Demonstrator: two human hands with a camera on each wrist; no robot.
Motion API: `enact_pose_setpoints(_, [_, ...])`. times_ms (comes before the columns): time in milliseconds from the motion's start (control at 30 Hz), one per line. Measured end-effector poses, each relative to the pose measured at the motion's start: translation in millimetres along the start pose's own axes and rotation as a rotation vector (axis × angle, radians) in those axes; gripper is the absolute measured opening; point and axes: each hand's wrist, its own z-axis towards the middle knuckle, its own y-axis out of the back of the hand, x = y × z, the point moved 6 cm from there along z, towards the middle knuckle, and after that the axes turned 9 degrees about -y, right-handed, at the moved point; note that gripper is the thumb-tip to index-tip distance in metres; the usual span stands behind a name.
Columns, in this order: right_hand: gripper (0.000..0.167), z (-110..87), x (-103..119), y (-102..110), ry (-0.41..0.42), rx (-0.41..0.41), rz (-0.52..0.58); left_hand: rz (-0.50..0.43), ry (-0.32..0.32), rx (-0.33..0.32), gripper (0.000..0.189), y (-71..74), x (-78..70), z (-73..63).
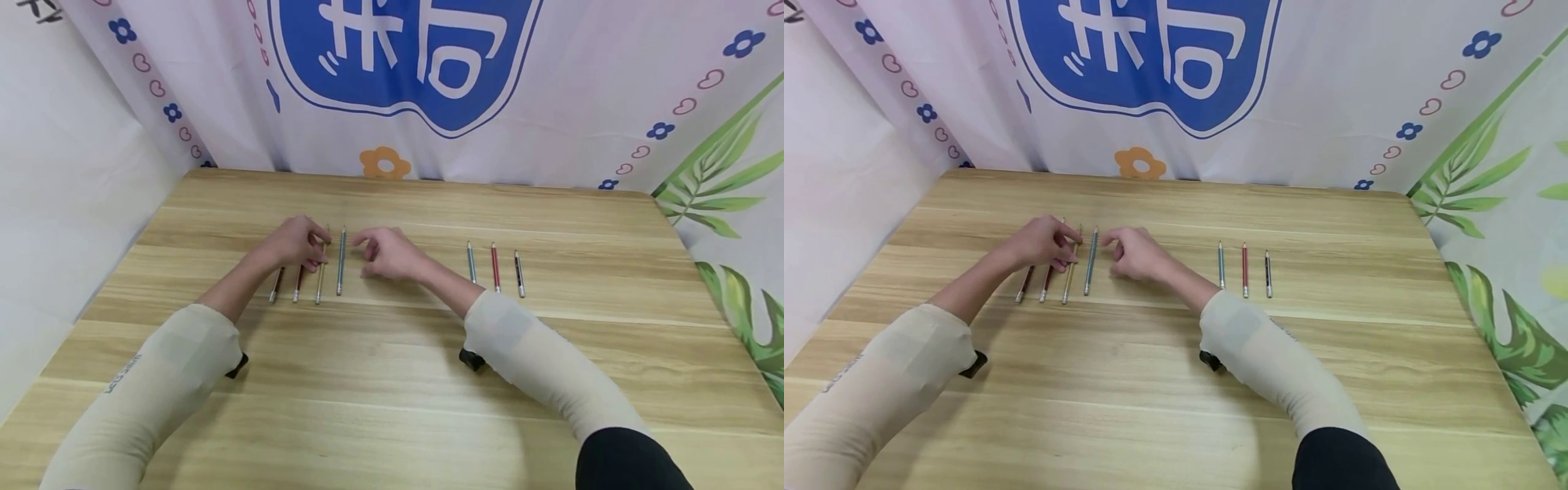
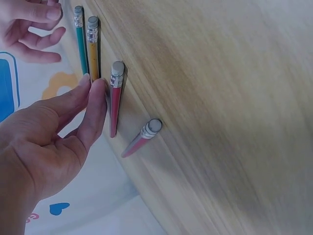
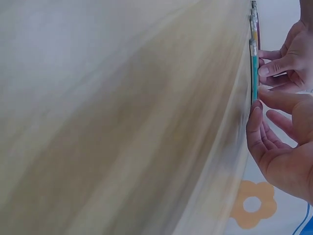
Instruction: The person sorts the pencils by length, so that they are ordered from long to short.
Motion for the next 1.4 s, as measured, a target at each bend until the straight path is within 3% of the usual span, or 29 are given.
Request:
enact_pose_setpoints(233, [0.054,-8.5,-6.0,9.4,0.009,-0.015,0.014,0.008,-0.008,-0.002,0.044,0.0,-0.8,-1.9])
enact_pose_setpoints(433, [0.050,-14.7,-12.1,16.1,0.008,-0.031,0.038,0.029,-0.051,-0.008,0.044,0.8,-3.5,-1.6])
enact_pose_setpoints(667, [0.047,-20.5,-17.4,21.6,0.000,-0.036,0.060,0.108,-0.101,-0.010,0.044,2.0,-11.3,-1.6])
enact_pose_setpoints(1133, [0.043,-31.0,-27.5,31.7,-0.004,-0.061,0.058,0.204,-0.191,-0.034,0.040,-6.4,-25.9,5.1])
enact_pose_setpoints(1400, [0.041,-36.7,-32.9,40.2,-0.003,-0.085,0.053,0.245,-0.264,-0.080,0.030,-15.2,-39.0,11.0])
